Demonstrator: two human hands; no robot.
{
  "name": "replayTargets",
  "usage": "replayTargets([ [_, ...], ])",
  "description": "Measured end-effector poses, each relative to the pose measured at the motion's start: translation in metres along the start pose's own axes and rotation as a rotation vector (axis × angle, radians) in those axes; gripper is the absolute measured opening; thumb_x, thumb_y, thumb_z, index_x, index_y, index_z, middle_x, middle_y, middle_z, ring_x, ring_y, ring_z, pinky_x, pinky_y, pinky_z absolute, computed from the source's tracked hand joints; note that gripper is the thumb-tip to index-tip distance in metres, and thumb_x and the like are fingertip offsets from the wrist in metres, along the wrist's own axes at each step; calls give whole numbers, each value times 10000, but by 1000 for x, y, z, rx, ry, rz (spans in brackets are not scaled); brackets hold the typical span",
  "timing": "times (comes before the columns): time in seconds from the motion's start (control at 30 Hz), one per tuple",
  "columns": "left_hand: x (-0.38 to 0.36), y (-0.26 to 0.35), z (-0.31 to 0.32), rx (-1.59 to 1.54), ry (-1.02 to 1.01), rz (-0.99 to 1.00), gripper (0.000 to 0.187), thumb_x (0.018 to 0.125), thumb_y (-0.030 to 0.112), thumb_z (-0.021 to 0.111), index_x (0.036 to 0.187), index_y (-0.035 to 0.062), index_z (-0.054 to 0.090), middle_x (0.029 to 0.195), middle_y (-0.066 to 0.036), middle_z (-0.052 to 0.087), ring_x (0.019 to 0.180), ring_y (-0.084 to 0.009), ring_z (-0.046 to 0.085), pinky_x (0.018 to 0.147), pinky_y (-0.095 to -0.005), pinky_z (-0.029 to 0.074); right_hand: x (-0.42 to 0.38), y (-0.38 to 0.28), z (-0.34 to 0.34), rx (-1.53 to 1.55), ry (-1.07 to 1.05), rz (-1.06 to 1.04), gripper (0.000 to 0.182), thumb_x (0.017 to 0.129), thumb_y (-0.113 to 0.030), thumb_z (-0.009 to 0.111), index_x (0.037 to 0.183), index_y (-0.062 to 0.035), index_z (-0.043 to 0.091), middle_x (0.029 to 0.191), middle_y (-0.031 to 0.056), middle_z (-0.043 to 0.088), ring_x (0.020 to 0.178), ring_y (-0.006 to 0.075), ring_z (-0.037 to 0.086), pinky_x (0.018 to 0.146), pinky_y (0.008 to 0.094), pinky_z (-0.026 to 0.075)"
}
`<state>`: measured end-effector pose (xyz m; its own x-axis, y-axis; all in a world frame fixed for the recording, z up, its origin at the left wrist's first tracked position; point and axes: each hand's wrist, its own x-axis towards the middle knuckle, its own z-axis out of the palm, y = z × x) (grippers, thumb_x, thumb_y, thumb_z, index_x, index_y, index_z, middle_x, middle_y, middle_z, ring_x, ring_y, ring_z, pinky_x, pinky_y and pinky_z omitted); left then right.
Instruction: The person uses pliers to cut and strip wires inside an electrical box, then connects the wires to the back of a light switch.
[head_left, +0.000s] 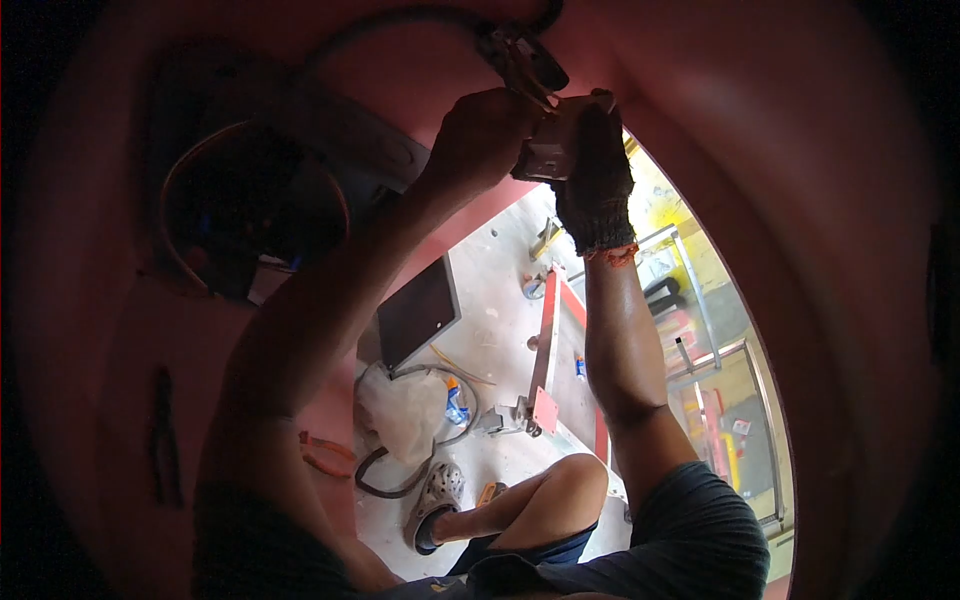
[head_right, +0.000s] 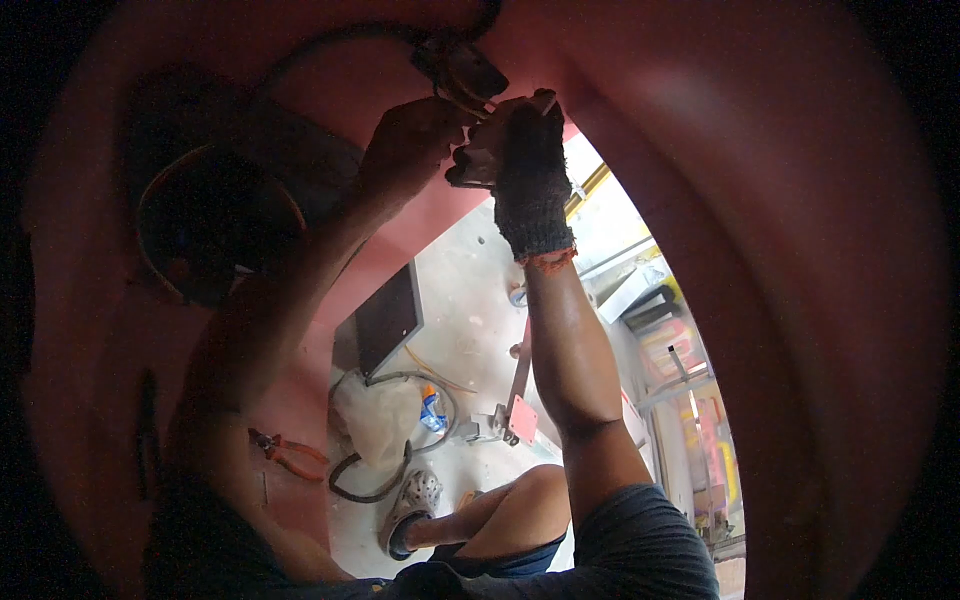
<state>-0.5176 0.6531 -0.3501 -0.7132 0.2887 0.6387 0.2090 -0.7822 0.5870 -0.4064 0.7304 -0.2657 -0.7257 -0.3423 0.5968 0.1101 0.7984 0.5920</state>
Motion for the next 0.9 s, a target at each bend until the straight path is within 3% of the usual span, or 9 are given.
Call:
replayTargets([
  [0.07, -3, 3, -3, 78, 21, 62, 231, 934, 222, 561, 999, 35, 679, 875, -106, 717, 747, -180, 702, 676, -320, 542, 5, -7, -3, 1496, -108, 754, 395, 1046, -264, 404, 1392, -76, 370, 1199, 139, 580, 1048, 268, 649, 817, 362, 564],
  [0.2, -4, 8, 5, -5, 60, 51, 283, 970, 252, 502, 1023, 29, 668, 878, -115, 711, 790, -215, 704, 714, -340, 546, 10, -12, -5, 1522, -62, 785, 396, 1054, -300, 388, 1394, -97, 372, 1162, 108, 581, 971, 238, 666, 767, 372, 587],
  [0.3, 2, 0, 3, 113, 45, 160, 310, 979, 272, 474, 1016, 34, 669, 884, -128, 707, 812, -239, 702, 739, -352, 546, 6, -11, -2, 1088, -112, 536, 361, 1054, -286, 388, 1363, -99, 391, 1131, 97, 579, 947, 230, 663, 782, 365, 585],
  [0.4, 2, -1, 1, 198, 26, 176, 300, 970, 278, 482, 1008, 53, 676, 897, -125, 708, 819, -256, 700, 746, -364, 547, 4, -6, 6, 1165, -2, 629, 305, 1048, -266, 400, 1290, -86, 442, 1117, 88, 596, 943, 230, 662, 799, 346, 575],
  [0.5, 7, -15, 3, 307, 46, 273, 201, 921, 186, 527, 988, 54, 664, 914, -138, 692, 803, -265, 693, 721, -381, 554, 1, 5, 9, 1731, -169, 741, 265, 999, -146, 485, 1232, -31, 434, 983, 150, 601, 831, 332, 669, 701, 422, 588],
  [0.57, 9, -17, 3, 451, 71, 422, 138, 881, 90, 556, 971, 43, 648, 923, -154, 674, 789, -268, 686, 702, -392, 560, 3, -4, -3, 143, -132, 7, 283, 917, -114, 564, 1163, 5, 491, 989, 204, 591, 935, 369, 636, 800, 418, 546],
  [0.7, 5, -13, 7, 543, 90, 454, 172, 935, 139, 512, 986, 45, 647, 948, -152, 675, 808, -273, 689, 737, -395, 554, -4, 6, 22, 307, -49, 281, 303, 827, -111, 634, 1081, 26, 542, 1011, 243, 568, 1035, 392, 583, 875, 411, 496],
  [0.77, 4, -4, 11, 454, 93, 365, 190, 947, 160, 503, 988, 45, 648, 936, -150, 678, 810, -273, 688, 737, -398, 548, 0, 5, 28, 782, 73, 523, 366, 802, -101, 632, 1124, 48, 543, 1084, 253, 551, 1092, 398, 546, 907, 416, 482],
  [0.9, 5, -10, 19, 209, 206, 245, 259, 859, 295, 690, 961, 60, 652, 854, -115, 716, 805, -292, 709, 700, -381, 550, 3, -13, 30, 624, 36, 511, 403, 834, -101, 608, 1203, 35, 518, 1152, 267, 535, 1050, 438, 581, 875, 449, 506],
])
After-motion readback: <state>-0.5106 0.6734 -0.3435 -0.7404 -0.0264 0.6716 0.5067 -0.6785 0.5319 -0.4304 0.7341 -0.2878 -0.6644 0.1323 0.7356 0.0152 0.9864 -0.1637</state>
